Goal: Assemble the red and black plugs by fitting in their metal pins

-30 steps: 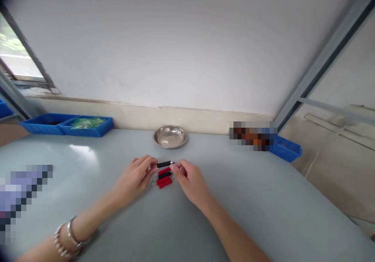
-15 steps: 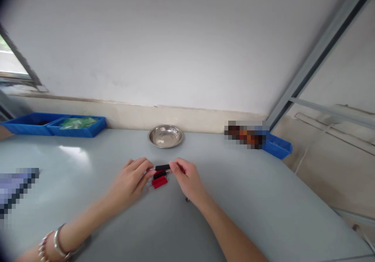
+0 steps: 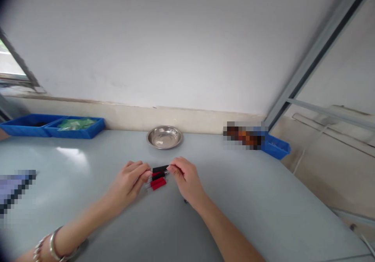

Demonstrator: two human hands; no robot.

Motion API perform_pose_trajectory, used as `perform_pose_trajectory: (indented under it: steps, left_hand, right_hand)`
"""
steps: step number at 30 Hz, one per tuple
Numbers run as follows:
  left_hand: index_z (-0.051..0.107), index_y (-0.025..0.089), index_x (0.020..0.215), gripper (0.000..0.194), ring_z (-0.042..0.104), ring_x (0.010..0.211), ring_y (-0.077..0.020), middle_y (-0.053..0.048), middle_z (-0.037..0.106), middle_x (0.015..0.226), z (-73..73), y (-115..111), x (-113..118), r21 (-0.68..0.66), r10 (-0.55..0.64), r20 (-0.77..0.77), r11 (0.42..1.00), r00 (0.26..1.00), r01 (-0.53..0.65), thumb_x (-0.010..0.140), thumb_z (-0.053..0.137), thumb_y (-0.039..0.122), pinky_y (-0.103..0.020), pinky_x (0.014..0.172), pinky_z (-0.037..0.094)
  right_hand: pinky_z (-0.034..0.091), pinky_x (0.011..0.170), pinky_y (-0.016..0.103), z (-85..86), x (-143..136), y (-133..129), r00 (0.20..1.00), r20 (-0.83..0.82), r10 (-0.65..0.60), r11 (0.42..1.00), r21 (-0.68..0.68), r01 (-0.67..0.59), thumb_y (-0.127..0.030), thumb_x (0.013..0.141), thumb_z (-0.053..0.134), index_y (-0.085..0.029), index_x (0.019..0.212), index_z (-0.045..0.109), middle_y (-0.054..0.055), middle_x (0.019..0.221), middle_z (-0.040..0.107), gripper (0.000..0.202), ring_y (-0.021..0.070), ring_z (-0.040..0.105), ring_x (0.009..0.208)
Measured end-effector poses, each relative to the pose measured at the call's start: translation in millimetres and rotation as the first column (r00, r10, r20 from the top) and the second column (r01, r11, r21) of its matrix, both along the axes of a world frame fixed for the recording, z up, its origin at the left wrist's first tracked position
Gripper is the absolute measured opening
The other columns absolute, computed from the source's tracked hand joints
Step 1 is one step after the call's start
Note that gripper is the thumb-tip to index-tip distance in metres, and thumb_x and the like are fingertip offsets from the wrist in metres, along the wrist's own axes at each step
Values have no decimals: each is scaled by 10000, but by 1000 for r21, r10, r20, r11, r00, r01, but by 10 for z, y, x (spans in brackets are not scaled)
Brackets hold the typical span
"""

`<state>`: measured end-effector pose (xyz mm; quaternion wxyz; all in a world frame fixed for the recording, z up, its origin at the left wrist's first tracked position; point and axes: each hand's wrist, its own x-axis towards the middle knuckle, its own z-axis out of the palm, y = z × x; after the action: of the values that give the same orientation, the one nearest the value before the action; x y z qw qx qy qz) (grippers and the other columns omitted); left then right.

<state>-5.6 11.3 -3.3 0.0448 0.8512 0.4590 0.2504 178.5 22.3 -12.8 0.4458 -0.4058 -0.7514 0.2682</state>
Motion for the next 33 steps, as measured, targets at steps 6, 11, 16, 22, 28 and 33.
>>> perform_pose_trajectory:
  steps: [6, 11, 16, 22, 28, 33]
  left_hand:
    - [432, 184, 632, 378, 440, 573, -145, -12, 506, 614, 21, -4, -5, -36, 24, 40, 999, 999, -22, 901, 197, 306, -300, 620, 348]
    - [428, 186, 649, 367, 443, 586, -152, -7, 489, 600, 6, 9, -13, -15, 37, 32, 999, 999, -37, 902, 194, 310, -304, 627, 347]
    - [422, 189, 662, 350, 449, 594, -151, -2, 486, 606, -22, 19, -18, 9, 23, 4, 1000, 1000, -23, 904, 197, 305, -294, 620, 339]
    - [426, 188, 665, 337, 454, 595, -149, 4, 482, 602, -33, 27, -30, 18, 28, 12, 999, 1000, -28, 902, 215, 303, -289, 619, 336]
    - [452, 182, 696, 323, 461, 614, -156, -7, 501, 626, -4, 15, -22, 6, 14, -6, 1000, 1000, -14, 898, 230, 301, -297, 631, 336]
    - [455, 178, 691, 331, 458, 613, -154, -7, 496, 619, 20, 10, -16, 6, 25, -2, 1000, 1000, -25, 900, 228, 297, -301, 631, 331]
  right_hand:
    - [309, 524, 213, -18, -3, -12, 999, -47, -9, 996, -84, 5, -368, 836, 430, -187, 781, 492, -27, 616, 402, 199, 105, 373, 557]
    - [269, 480, 214, -33, 0, -14, 996, -91, 20, 971, -235, -41, -464, 855, 351, -185, 678, 438, -36, 576, 333, 342, 99, 323, 519]
    - [259, 489, 222, -21, 13, -3, 996, -81, 26, 967, -250, -46, -480, 856, 341, -188, 597, 348, -34, 570, 305, 391, 103, 304, 531]
    - [277, 497, 208, 27, 8, -29, 996, -80, 38, 968, -243, -57, -467, 853, 372, -191, 741, 442, -36, 601, 336, 306, 99, 325, 549]
    - [258, 476, 215, 18, 8, -22, 998, -53, 36, 962, -269, -49, -465, 864, 336, -181, 641, 404, -36, 567, 318, 367, 97, 298, 519]
    - [275, 495, 212, 21, 19, -14, 997, -60, 50, 975, -212, -62, -425, 856, 383, -185, 706, 443, -37, 584, 326, 289, 97, 318, 542]
